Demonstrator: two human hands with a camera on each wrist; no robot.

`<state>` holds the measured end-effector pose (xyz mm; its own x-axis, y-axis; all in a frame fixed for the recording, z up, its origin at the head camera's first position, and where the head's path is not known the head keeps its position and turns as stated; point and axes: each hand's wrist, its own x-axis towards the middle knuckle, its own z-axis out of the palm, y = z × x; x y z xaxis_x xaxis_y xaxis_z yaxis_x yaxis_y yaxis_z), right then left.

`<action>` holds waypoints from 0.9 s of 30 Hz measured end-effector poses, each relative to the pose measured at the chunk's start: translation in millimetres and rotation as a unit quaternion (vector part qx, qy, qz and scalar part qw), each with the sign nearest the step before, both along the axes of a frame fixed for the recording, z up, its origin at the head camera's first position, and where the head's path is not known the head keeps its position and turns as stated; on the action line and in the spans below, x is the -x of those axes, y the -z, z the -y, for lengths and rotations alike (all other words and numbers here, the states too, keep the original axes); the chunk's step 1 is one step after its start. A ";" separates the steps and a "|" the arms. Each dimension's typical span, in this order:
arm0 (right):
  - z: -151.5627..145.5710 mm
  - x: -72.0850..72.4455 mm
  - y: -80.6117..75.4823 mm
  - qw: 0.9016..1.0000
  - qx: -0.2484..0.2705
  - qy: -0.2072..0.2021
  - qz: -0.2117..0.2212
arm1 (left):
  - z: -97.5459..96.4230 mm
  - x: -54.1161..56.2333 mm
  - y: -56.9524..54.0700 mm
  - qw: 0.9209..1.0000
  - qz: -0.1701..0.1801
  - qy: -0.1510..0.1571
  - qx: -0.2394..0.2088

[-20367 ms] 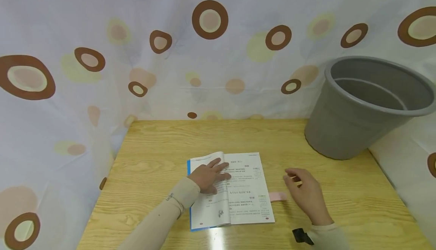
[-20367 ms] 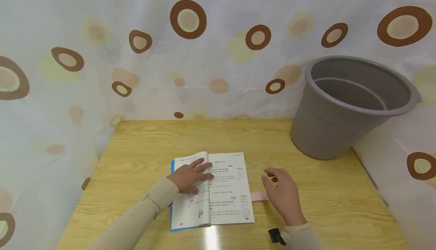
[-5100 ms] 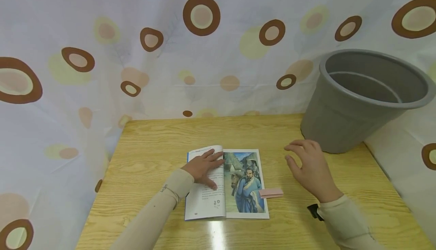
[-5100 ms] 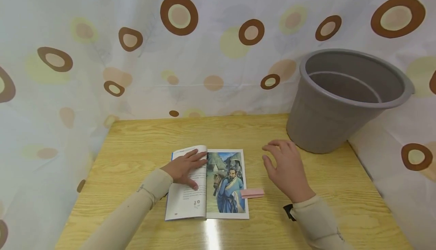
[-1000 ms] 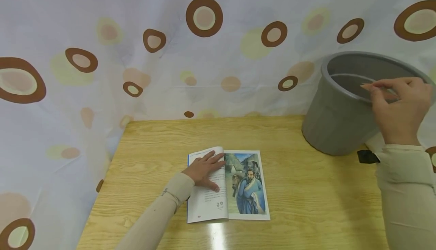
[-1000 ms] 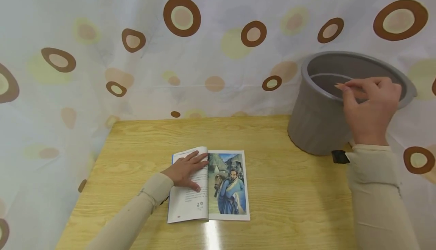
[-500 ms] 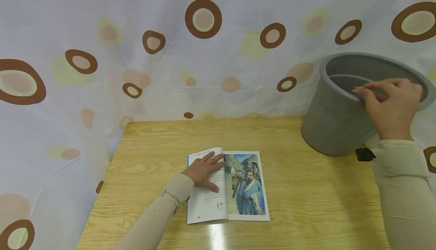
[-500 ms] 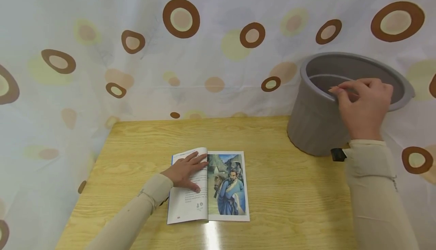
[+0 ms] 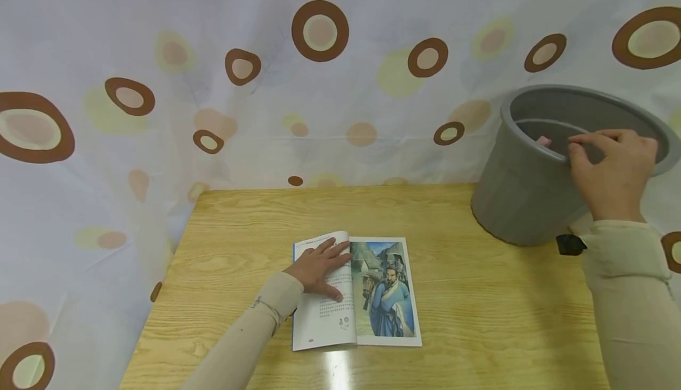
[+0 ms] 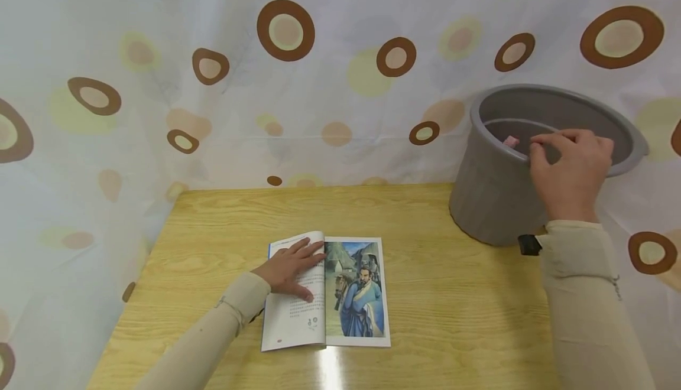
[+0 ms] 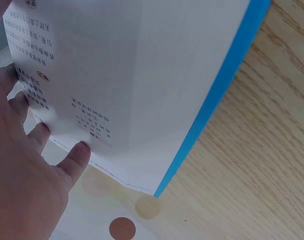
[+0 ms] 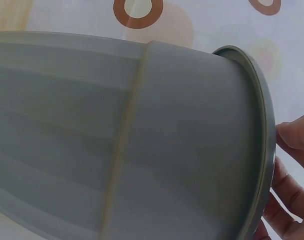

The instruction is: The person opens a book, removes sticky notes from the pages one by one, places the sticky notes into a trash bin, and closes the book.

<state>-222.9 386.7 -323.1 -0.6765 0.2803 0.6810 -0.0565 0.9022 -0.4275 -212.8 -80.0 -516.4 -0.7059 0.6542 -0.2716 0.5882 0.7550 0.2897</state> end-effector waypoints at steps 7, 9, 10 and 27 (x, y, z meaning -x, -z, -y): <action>-0.4 -5.6 1.9 1.000 -0.002 -0.013 -0.021 | -1.0 -0.1 -0.1 1.000 0.000 0.002 -0.003; 0.3 -7.0 1.3 0.999 -0.004 -0.019 -0.026 | -1.2 -0.3 -0.2 1.000 -0.003 0.001 0.001; 0.7 -7.7 1.1 0.999 -0.005 -0.021 -0.027 | -1.2 -0.3 0.0 1.000 -0.003 0.000 0.003; 76.6 -58.4 25.0 0.986 -0.019 -0.166 -0.026 | -2.9 -2.8 -4.2 1.000 0.003 -0.008 0.010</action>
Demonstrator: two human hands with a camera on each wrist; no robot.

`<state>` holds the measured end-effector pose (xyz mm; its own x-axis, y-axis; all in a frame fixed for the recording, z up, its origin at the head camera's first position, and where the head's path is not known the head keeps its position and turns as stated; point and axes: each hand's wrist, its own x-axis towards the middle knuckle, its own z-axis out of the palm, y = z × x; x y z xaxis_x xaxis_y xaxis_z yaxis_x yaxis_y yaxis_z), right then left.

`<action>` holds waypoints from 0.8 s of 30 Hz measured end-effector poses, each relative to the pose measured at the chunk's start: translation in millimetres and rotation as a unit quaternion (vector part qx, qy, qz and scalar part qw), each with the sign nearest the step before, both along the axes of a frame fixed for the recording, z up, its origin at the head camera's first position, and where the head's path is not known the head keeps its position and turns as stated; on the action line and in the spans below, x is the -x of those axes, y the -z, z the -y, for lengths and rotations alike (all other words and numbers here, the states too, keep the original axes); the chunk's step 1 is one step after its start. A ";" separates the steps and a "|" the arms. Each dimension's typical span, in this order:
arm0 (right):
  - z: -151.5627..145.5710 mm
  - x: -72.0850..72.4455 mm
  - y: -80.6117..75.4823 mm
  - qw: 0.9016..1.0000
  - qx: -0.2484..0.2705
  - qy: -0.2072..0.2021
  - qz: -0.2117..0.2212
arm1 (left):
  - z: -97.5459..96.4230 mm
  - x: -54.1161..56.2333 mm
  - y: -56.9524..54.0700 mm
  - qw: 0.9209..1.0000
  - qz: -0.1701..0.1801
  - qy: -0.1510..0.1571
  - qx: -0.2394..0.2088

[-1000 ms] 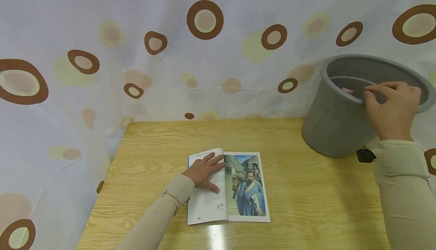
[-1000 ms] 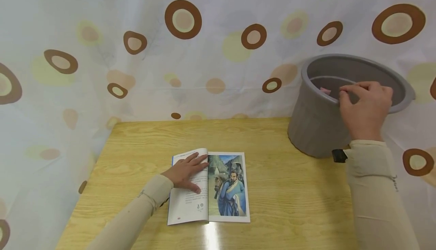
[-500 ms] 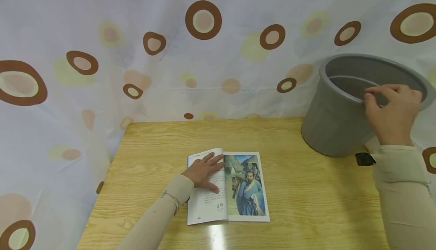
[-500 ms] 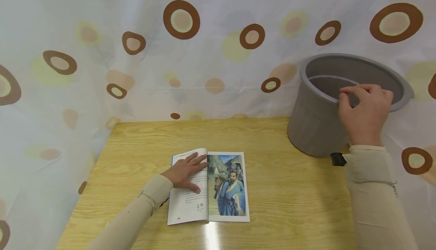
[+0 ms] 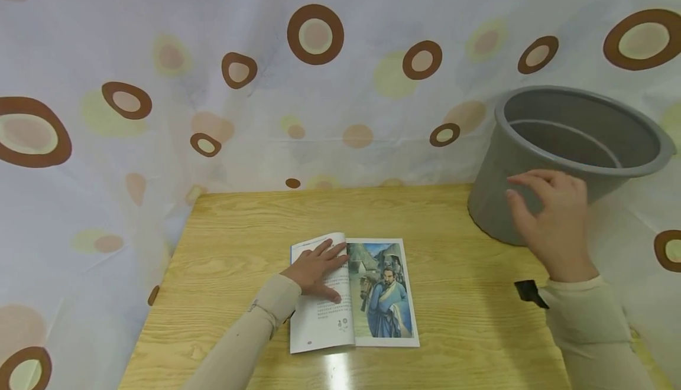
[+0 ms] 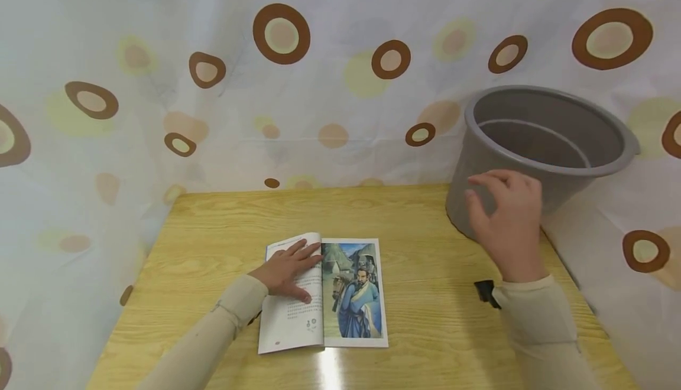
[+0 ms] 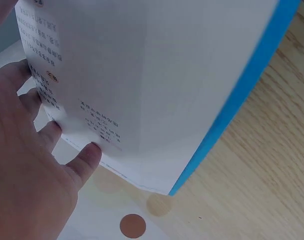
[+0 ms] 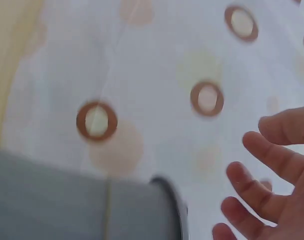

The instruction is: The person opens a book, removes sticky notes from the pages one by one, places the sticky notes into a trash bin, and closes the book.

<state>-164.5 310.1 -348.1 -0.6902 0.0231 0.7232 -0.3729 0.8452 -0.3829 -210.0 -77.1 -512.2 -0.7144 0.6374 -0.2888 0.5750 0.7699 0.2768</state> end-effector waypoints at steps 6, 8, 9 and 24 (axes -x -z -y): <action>75.0 -40.0 54.2 0.980 -0.034 -0.118 0.158 | 1.3 -4.2 -5.2 1.000 0.016 -0.001 0.006; 97.9 -52.9 77.3 0.963 -0.034 -0.148 0.223 | -0.3 -5.5 -6.0 1.000 0.009 -0.001 0.008; 108.2 -58.8 87.5 0.953 -0.029 -0.160 0.255 | -1.6 -6.5 -7.2 1.000 0.004 -0.001 0.009; 169.7 -80.4 142.7 0.846 0.162 -0.222 0.457 | -11.7 -58.5 -52.9 0.960 -0.094 -0.146 -0.220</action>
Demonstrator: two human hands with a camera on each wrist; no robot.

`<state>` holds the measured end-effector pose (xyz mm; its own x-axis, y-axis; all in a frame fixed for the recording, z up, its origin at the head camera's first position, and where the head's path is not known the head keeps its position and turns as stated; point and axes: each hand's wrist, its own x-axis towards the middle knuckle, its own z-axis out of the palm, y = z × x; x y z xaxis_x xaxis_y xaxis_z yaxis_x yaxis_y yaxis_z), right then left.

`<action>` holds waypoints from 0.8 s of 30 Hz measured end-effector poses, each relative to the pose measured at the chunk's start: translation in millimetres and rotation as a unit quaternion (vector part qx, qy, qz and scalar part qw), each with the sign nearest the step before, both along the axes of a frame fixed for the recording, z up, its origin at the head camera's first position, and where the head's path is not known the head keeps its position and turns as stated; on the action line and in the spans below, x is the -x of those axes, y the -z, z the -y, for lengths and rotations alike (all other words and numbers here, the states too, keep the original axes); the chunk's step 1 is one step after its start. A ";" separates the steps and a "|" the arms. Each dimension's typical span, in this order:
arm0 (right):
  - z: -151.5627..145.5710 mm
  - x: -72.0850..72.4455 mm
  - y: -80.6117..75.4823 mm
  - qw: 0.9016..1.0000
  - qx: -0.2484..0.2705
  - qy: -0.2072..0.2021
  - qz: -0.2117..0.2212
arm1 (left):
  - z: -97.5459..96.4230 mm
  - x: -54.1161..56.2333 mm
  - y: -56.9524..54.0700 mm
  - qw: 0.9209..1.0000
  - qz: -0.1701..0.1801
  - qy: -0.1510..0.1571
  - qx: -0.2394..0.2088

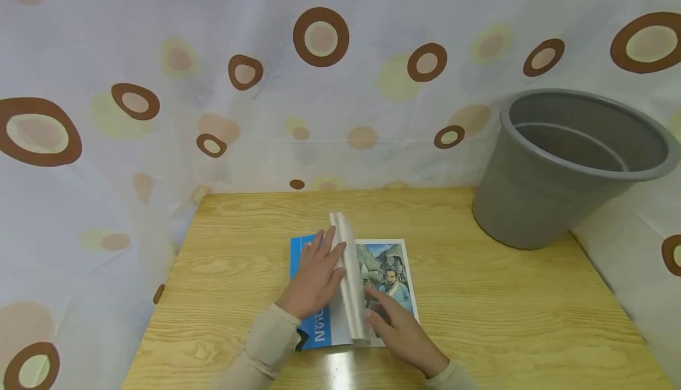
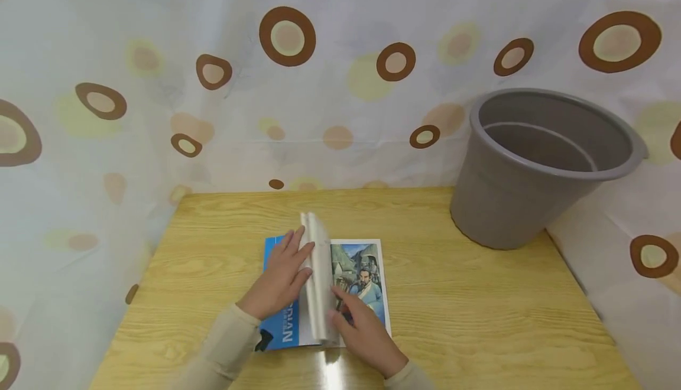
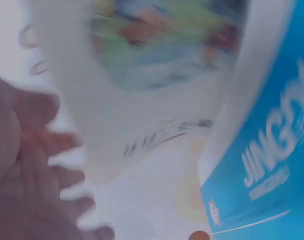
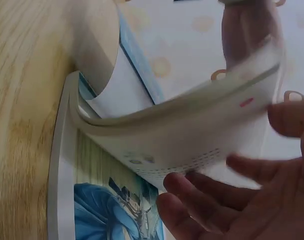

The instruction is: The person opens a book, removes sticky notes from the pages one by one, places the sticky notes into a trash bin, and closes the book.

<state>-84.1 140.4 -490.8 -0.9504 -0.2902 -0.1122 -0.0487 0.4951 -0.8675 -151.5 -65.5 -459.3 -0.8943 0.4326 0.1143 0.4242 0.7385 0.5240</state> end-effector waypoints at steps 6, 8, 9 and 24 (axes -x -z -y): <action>-9.6 4.7 1.8 0.991 0.076 0.088 0.063 | 8.2 -37.5 1.8 0.964 0.086 -0.216 -0.131; -14.0 6.1 3.1 0.985 0.098 0.108 0.088 | 11.1 -45.6 6.5 0.946 0.130 -0.264 -0.133; -16.0 6.9 4.3 0.984 0.104 0.112 0.094 | 12.1 -48.7 8.7 0.940 0.146 -0.277 -0.133; -36.7 26.5 34.6 0.984 0.034 0.162 0.066 | 28.4 -48.7 21.1 0.910 0.150 -0.376 -0.088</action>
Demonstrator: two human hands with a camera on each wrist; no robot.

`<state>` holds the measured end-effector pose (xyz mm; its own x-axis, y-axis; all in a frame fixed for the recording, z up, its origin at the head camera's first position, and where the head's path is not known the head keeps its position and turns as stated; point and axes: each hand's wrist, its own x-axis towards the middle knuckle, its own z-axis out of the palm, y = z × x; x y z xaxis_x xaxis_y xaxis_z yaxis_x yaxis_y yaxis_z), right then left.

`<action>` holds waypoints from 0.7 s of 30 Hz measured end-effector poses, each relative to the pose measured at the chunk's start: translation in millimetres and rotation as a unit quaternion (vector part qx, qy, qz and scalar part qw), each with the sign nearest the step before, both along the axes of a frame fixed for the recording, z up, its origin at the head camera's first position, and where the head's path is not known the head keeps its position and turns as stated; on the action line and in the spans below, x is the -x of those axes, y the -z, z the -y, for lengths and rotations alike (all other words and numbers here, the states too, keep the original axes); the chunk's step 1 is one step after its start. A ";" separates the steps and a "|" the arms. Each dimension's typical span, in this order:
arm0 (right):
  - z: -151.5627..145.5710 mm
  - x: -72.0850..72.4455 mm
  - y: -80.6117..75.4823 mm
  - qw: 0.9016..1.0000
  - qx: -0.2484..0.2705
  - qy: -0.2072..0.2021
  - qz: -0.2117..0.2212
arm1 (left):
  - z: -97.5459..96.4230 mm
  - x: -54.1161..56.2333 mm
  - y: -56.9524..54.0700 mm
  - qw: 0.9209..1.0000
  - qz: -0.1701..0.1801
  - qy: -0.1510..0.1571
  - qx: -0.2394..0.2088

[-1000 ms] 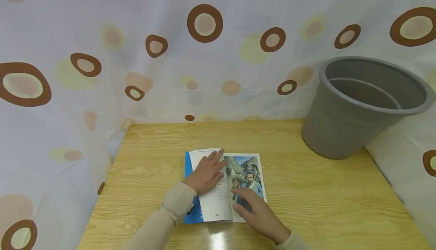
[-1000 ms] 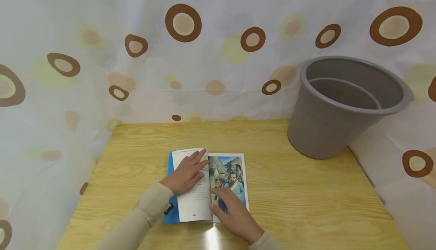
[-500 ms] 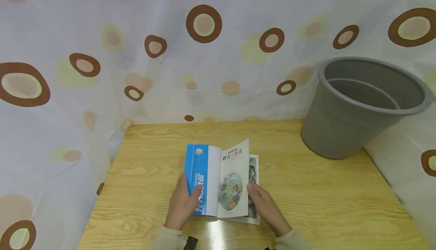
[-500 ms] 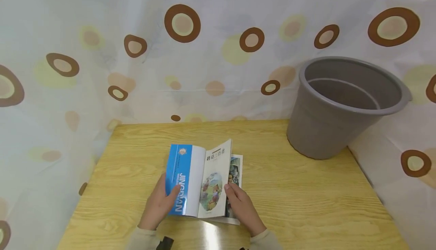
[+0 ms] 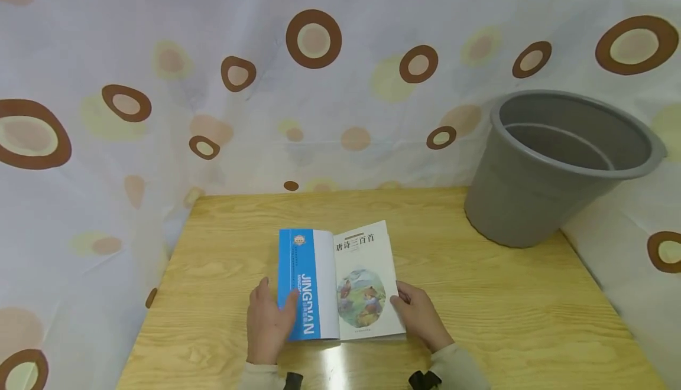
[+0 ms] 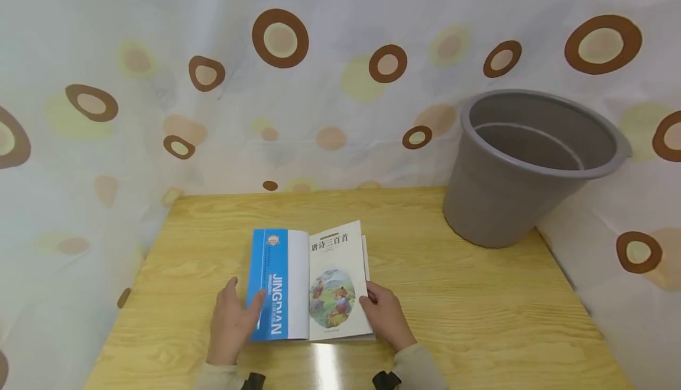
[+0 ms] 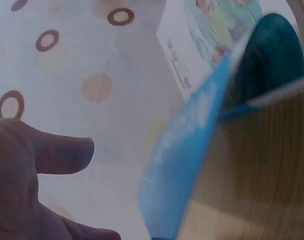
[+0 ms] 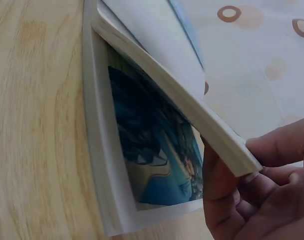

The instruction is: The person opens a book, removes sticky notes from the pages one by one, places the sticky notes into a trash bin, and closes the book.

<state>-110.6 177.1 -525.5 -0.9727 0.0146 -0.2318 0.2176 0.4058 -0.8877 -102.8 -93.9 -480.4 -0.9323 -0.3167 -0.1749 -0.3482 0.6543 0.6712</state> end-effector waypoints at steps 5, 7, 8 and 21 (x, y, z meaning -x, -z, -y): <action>-3.3 -1.8 5.1 0.999 -0.019 0.013 0.022 | -2.8 -1.2 12.6 0.997 0.010 0.057 -0.046; -4.5 -2.5 6.7 0.999 -0.030 0.012 0.024 | -14.9 -5.2 14.4 0.987 -0.023 0.114 -0.108; -5.2 -2.4 7.2 0.999 -0.029 0.008 0.022 | -22.9 -7.0 14.8 0.979 -0.046 0.153 -0.129; -6.9 -1.1 21.8 0.983 -0.180 -0.033 -0.004 | -112.2 -25.0 71.1 0.841 -0.097 0.411 0.339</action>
